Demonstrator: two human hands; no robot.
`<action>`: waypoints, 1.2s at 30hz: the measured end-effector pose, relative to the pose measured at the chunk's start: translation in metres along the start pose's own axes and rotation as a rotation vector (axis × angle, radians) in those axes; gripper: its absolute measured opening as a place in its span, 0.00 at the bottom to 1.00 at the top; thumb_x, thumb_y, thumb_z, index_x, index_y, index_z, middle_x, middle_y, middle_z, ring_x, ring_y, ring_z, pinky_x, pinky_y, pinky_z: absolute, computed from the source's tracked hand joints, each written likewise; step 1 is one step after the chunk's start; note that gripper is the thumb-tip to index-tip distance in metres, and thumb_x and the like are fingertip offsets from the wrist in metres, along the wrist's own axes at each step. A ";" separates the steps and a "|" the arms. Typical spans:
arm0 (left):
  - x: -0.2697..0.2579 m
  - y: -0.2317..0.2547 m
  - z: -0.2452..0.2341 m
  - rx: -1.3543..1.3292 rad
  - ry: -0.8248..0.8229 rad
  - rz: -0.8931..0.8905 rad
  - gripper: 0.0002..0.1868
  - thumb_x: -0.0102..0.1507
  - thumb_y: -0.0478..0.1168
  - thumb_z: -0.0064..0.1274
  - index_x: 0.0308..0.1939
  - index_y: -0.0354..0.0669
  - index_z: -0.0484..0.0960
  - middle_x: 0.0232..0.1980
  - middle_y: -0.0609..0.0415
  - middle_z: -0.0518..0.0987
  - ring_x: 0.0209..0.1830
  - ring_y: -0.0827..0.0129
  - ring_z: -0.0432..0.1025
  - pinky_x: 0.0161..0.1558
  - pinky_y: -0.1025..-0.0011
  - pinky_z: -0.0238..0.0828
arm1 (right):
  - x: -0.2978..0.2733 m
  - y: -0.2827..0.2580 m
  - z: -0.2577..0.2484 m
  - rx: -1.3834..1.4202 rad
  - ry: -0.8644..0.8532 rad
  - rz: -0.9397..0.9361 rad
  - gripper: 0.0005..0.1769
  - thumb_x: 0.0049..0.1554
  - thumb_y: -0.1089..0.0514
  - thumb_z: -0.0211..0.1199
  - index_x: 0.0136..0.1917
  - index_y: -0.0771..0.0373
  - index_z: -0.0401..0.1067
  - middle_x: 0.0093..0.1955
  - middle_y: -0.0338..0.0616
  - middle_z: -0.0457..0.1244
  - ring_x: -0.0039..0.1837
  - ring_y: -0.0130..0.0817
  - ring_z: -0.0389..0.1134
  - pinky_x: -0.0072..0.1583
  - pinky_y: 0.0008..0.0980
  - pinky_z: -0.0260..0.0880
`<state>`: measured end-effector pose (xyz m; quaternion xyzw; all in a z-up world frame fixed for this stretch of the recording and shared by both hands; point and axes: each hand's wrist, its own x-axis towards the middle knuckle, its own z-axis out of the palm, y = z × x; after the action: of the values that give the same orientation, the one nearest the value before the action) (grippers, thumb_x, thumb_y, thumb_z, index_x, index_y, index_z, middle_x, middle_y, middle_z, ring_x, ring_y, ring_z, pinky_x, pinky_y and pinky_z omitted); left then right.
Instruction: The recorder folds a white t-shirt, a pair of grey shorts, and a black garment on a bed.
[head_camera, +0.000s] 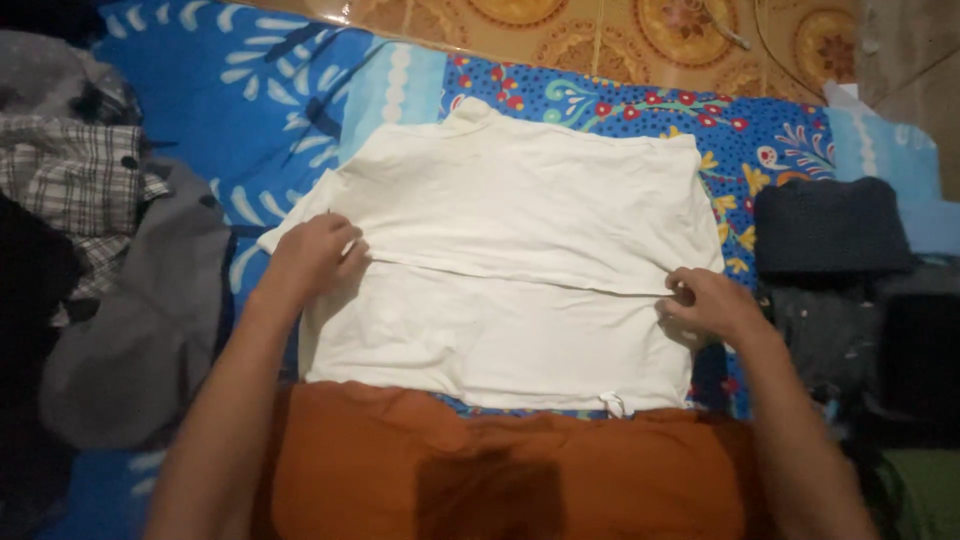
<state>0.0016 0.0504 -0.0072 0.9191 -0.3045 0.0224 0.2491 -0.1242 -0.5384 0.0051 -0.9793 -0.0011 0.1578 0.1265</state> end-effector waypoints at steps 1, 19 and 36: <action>0.008 -0.001 0.000 0.002 -0.002 0.000 0.08 0.60 0.42 0.58 0.36 0.41 0.83 0.40 0.45 0.77 0.43 0.47 0.73 0.45 0.53 0.71 | 0.005 -0.005 -0.002 0.002 0.000 0.000 0.20 0.48 0.46 0.69 0.49 0.58 0.77 0.41 0.50 0.69 0.43 0.47 0.72 0.46 0.43 0.72; 0.194 -0.068 0.068 -0.183 0.034 -0.424 0.09 0.60 0.39 0.55 0.42 0.46 0.88 0.42 0.41 0.83 0.45 0.44 0.76 0.46 0.50 0.71 | 0.276 -0.219 0.000 0.372 0.626 -0.475 0.12 0.62 0.57 0.67 0.55 0.66 0.75 0.48 0.54 0.69 0.52 0.49 0.71 0.55 0.43 0.71; 0.224 -0.070 0.044 -0.613 -0.058 -0.243 0.14 0.62 0.46 0.60 0.36 0.37 0.80 0.30 0.51 0.78 0.30 0.71 0.70 0.32 0.66 0.67 | 0.325 -0.230 -0.001 1.253 0.254 -0.239 0.11 0.55 0.69 0.61 0.52 0.62 0.74 0.48 0.37 0.69 0.51 0.25 0.69 0.54 0.26 0.70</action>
<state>0.2188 -0.0447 -0.0340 0.8312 -0.1922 -0.1264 0.5062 0.1939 -0.3027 -0.0370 -0.7241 -0.0030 -0.0039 0.6897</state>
